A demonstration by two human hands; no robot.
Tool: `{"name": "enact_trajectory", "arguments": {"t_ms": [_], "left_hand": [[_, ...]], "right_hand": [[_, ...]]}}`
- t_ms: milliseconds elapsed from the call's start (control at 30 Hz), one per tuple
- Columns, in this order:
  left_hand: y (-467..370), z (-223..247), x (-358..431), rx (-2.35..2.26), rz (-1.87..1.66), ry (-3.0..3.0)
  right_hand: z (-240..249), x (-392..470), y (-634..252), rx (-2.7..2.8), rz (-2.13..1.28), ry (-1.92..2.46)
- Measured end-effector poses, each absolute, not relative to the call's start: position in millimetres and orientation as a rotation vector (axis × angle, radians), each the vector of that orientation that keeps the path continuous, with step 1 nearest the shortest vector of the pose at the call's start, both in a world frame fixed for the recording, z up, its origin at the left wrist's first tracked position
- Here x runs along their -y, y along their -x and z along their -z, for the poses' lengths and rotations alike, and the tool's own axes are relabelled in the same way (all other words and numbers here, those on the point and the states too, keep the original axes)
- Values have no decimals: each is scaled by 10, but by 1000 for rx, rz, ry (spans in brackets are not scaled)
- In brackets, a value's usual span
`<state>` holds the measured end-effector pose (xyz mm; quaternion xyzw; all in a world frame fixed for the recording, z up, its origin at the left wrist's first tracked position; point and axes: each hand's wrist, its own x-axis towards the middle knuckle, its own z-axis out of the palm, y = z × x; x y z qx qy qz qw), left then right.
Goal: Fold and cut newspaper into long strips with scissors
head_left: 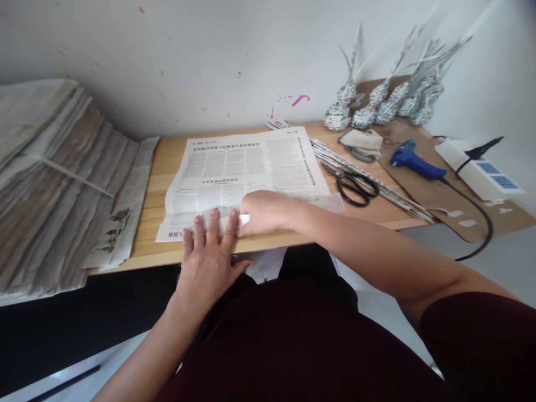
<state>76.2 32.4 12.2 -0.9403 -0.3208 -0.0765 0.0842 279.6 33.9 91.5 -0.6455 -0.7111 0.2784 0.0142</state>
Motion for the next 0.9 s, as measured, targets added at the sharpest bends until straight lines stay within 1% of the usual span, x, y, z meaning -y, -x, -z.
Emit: {"name": "enact_trajectory", "arguments": {"t_ms": [200,500,700,900], "left_hand": [[-805,-211,-313,971,164,2794],[-786,-190,-361,973,95,2794],[-791,-192,-349,966,111,2795],[-773,-172,-362,952,138,2792]], "right_hand": [[-868,-61,-3137,2134,-825,2158],[-861,509,-3664,1914,-715,2469],[-865,732,-3902,1861,-722,2473],[-829,857,-3937,1786,-603,2525]]}}
